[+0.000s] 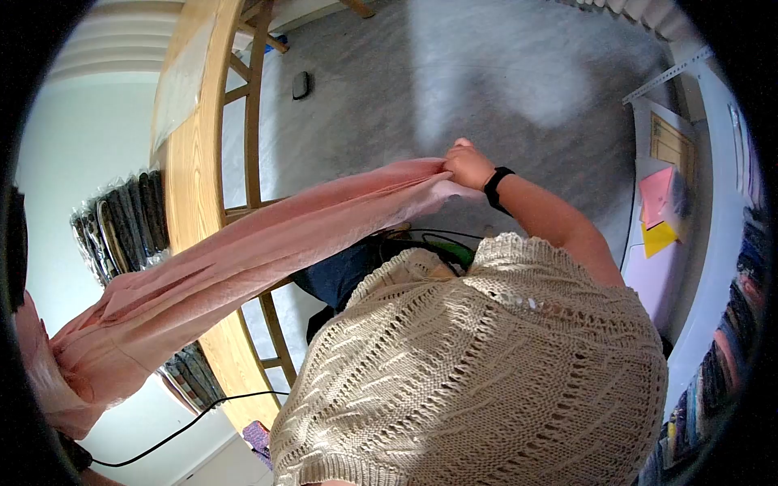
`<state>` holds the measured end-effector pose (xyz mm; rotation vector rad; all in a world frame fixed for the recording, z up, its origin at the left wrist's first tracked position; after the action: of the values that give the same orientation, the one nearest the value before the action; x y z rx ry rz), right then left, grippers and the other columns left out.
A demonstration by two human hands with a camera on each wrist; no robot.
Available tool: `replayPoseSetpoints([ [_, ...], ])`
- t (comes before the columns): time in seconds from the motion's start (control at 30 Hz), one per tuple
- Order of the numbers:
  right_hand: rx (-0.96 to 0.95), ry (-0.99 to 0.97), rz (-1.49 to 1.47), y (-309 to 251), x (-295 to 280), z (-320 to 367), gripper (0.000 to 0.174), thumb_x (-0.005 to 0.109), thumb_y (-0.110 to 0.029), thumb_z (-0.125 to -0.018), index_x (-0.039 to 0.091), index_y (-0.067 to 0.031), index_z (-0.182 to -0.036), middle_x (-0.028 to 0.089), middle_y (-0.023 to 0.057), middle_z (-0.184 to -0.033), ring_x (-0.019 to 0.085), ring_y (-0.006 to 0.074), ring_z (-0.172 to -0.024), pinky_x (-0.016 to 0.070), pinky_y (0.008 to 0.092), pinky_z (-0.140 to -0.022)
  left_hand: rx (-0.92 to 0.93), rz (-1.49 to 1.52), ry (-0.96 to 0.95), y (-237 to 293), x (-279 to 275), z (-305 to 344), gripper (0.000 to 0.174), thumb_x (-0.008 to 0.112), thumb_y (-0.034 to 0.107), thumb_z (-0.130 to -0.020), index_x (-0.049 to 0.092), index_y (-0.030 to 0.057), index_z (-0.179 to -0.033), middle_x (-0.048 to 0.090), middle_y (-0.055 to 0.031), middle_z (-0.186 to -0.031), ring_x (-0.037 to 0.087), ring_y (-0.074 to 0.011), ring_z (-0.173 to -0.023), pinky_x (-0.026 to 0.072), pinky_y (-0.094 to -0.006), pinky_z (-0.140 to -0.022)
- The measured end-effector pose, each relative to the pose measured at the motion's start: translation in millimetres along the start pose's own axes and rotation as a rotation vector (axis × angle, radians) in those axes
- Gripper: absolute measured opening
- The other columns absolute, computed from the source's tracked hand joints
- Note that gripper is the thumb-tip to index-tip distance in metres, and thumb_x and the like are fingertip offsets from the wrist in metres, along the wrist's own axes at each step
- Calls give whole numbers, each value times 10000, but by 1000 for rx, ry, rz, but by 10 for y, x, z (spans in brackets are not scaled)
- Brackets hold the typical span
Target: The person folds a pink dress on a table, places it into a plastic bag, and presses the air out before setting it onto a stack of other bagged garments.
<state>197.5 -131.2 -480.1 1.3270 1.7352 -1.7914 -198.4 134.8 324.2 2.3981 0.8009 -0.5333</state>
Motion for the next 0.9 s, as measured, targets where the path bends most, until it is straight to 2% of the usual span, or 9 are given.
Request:
replayPoseSetpoints([
  [0.07,-31,-64,156,-46,-30,13,65,616,-143,-703,657,-97,-722,573,45,-701,543,234,-823,359,392,-909,8,18,3,18,16,-12,339,544,282,-878,570,58,-1132,586,-136,-1039,581,-275,-881,464,-422,-707],
  [0.1,-30,-65,158,-35,-25,25,65,616,-143,-703,657,-97,-722,573,45,-701,543,234,-823,359,392,-909,5,21,-1,58,109,-26,338,544,281,-878,570,57,-1130,586,-136,-1038,581,-275,-879,464,-422,-705],
  [0.17,-28,-13,180,-13,-42,41,69,643,-165,-670,655,-97,-667,582,34,-699,553,212,-880,308,410,-999,7,36,-8,65,158,-5,335,545,279,-877,570,57,-1127,586,-137,-1036,581,-276,-874,465,-422,-700],
  [0.37,11,115,186,99,-76,119,69,653,-168,-638,655,-100,-647,570,32,-691,555,220,-865,308,425,-1004,-3,68,-18,-2,162,85,327,548,273,-875,572,55,-1118,585,-138,-1030,582,-280,-861,468,-421,-687],
  [0.47,119,67,254,137,-140,140,64,654,-170,-637,655,-106,-639,574,41,-702,558,227,-839,318,431,-993,-10,79,-27,-20,188,101,323,549,271,-875,572,55,-1113,585,-139,-1027,582,-282,-854,469,-421,-681],
  [0.6,72,45,265,244,-134,215,81,622,-154,-664,656,-83,-646,548,51,-674,546,238,-786,334,418,-987,-15,98,-41,-47,223,116,317,551,267,-873,573,54,-1107,584,-140,-1023,582,-285,-845,471,-421,-672],
  [0.83,67,-15,254,283,-179,337,57,655,-106,-622,675,-76,-667,580,39,-694,538,231,-795,317,435,-1009,-15,111,-71,-174,175,10,309,554,261,-871,574,52,-1098,583,-142,-1017,582,-289,-832,473,-420,-659],
  [0.9,83,-24,256,279,-230,353,65,659,-97,-613,680,-81,-673,589,38,-702,538,230,-794,315,434,-1012,-7,80,-94,-255,97,-99,330,590,253,-852,572,49,-1109,572,-156,-1031,575,-296,-798,476,-427,-616],
])
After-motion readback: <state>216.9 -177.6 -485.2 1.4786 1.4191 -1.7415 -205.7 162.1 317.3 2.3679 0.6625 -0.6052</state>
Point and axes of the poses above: each hand's wrist, its own z-axis away from the middle knuckle, its own x-axis out of the palm, y = z × x, the point moved 7 cm from there along -z, towards the middle knuckle
